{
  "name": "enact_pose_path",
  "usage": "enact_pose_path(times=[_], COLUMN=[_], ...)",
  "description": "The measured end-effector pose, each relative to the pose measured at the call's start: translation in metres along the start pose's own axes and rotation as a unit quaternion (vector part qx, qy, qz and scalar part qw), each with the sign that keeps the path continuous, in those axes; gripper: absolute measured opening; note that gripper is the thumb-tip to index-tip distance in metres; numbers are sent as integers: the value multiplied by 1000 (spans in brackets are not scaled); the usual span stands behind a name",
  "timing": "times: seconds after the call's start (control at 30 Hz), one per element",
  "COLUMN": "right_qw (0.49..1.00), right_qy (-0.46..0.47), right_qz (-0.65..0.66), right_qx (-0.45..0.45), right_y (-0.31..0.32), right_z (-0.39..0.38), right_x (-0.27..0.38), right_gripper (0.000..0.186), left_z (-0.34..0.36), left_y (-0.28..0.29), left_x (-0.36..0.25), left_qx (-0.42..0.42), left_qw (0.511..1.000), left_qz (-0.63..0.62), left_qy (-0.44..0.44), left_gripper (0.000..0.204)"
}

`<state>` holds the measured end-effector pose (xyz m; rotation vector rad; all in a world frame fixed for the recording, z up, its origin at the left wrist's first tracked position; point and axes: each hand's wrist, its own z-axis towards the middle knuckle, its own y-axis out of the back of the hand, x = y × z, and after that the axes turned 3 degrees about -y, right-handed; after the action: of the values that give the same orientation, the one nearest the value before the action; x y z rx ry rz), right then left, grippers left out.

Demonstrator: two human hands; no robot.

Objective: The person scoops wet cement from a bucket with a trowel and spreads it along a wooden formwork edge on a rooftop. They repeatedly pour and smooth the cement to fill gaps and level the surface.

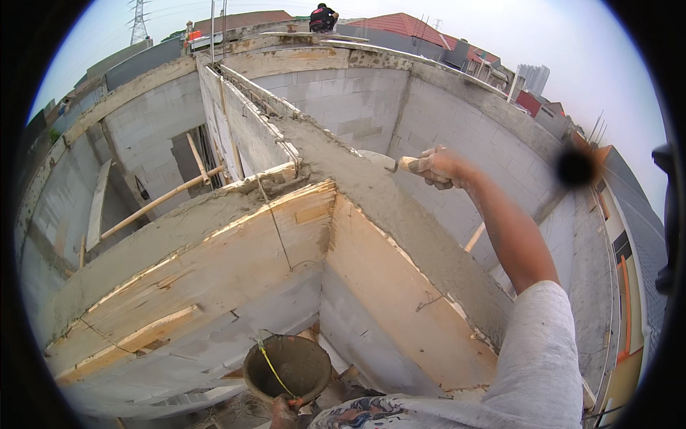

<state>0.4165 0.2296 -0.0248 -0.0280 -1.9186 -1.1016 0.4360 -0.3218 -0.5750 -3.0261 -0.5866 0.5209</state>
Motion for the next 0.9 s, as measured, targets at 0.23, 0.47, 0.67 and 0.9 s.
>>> enact_pose_path(times=[0.23,0.47,0.67,0.9], right_qw=[1000,984,968,950], right_qy=[-13,-123,-230,-258], right_qz=[-1,-122,-80,-149], right_qx=[-17,-31,-54,-91], right_y=[23,63,82,67], right_z=[-31,-170,-262,-332], right_x=[-32,-73,-87,-92], right_gripper=[31,41,49,53], left_z=[-21,3,2,6], left_y=[-10,-26,-40,-69], left_x=[-11,-27,-46,-36], left_qx=[73,48,145,163], left_qw=[991,991,949,914], left_qz=[106,123,278,372], left_qy=[-31,6,28,14], left_gripper=[17,4,7,10])
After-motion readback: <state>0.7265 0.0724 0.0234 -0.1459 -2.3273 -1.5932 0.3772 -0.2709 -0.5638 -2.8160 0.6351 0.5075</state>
